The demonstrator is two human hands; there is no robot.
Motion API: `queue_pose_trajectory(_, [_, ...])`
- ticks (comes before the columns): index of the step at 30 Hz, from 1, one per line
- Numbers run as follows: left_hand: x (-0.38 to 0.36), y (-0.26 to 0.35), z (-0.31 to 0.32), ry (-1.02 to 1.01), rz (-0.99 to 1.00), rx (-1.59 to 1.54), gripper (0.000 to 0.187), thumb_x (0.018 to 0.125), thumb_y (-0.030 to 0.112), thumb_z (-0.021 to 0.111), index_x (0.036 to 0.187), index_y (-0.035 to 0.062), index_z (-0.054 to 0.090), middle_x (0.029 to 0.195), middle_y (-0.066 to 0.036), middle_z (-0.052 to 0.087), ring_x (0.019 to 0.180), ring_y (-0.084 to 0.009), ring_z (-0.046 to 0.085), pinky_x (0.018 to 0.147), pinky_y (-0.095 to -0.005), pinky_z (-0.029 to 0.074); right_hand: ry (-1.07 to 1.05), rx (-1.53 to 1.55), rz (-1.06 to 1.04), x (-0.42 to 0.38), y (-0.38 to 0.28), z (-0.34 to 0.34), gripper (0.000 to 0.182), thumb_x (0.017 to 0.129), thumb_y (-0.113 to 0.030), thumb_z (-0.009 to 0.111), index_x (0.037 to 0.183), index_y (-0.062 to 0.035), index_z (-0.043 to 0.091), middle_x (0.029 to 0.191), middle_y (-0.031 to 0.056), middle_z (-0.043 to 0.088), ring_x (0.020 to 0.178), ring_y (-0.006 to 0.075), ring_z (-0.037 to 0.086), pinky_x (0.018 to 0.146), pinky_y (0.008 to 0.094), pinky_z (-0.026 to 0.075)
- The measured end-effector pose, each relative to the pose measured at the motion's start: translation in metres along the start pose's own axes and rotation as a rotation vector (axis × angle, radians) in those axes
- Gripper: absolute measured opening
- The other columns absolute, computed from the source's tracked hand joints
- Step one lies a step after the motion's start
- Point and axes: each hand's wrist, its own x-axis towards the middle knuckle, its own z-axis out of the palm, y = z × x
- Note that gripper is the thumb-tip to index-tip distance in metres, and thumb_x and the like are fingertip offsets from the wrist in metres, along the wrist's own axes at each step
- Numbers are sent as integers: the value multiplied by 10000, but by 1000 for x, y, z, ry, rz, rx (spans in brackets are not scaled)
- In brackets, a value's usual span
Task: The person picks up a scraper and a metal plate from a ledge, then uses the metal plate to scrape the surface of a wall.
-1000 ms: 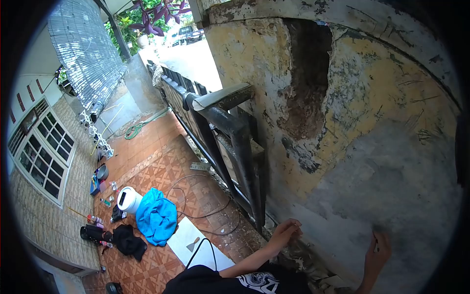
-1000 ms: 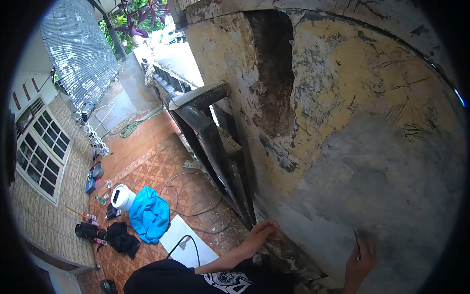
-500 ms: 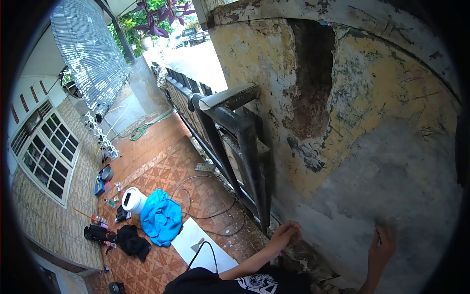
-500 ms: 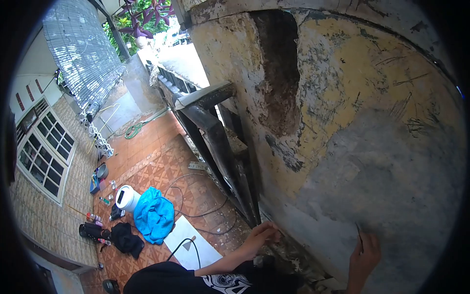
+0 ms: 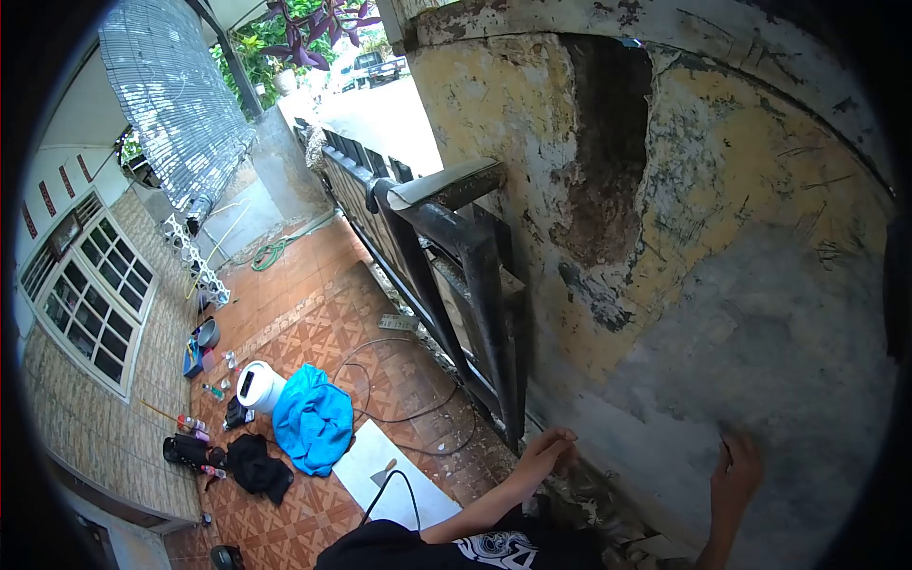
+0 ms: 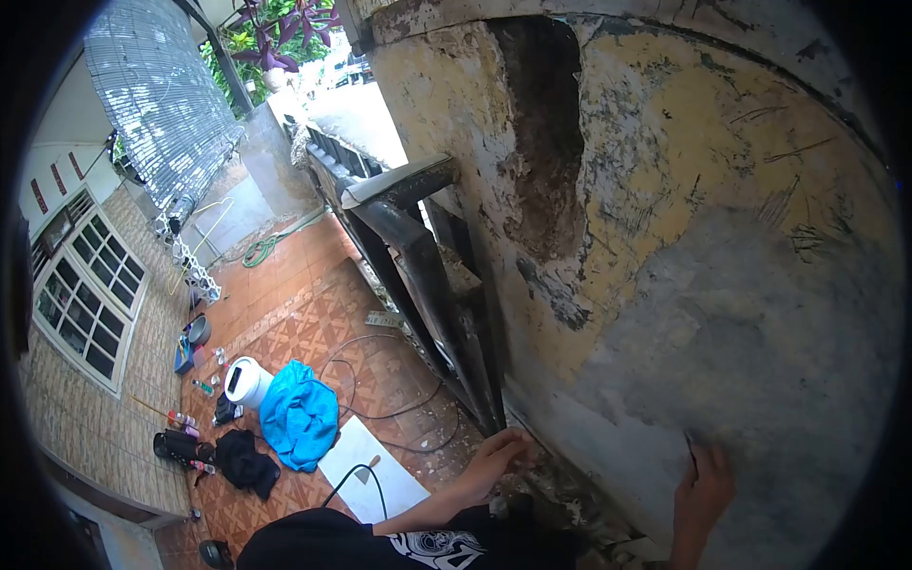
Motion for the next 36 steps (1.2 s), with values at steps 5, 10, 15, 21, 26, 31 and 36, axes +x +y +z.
queue_pose_trajectory(5, [-4,-1,-1,34,-7,1,98,879,169,464,935,104,511,824,-17,553,792,-113,540,687,-248,426,19,17,28,-3,6,6,129,716,5,581,843,-9,598,798,106,562,679,273,548,569,339,425])
queue_pose_trajectory(10, [-3,-2,-2,54,-4,3,96,879,171,464,933,105,507,817,-17,557,793,-114,543,673,-245,426,-6,28,198,2,-1,-15,140,708,-1,584,843,-35,603,827,112,569,720,284,557,608,361,439])
queue_pose_trajectory(15, [-5,-4,-1,-3,13,-3,101,882,174,460,931,98,506,814,-18,560,786,-114,546,669,-247,426,-104,-43,120,-12,15,16,150,691,-8,590,835,-47,610,862,116,574,758,300,559,639,380,442])
queue_pose_trajectory(21, [-5,-6,-3,24,11,11,105,885,175,457,935,96,506,814,-20,565,788,-112,549,671,-245,425,-101,-52,78,-16,22,35,161,675,-13,597,829,-56,612,862,105,573,770,299,559,647,377,446])
queue_pose_trajectory(26, [-5,-7,-4,39,8,14,99,884,173,457,935,105,508,807,-9,566,782,-103,551,667,-243,421,-112,-76,93,-18,16,33,186,659,-8,604,840,-51,609,860,99,567,766,290,560,627,378,448])
queue_pose_trajectory(31, [-6,-6,-5,21,47,6,95,885,168,448,930,108,507,790,3,559,752,-93,544,652,-240,413,-133,-62,75,-34,20,70,136,702,-7,585,835,-23,607,827,119,575,733,304,561,622,374,448])
queue_pose_trajectory(36, [-6,-8,-8,51,47,-18,102,890,178,451,931,106,509,790,0,561,744,-88,546,636,-225,410,-12,-11,57,-29,8,64,132,694,-15,587,823,-40,599,831,109,564,740,307,558,622,383,449])
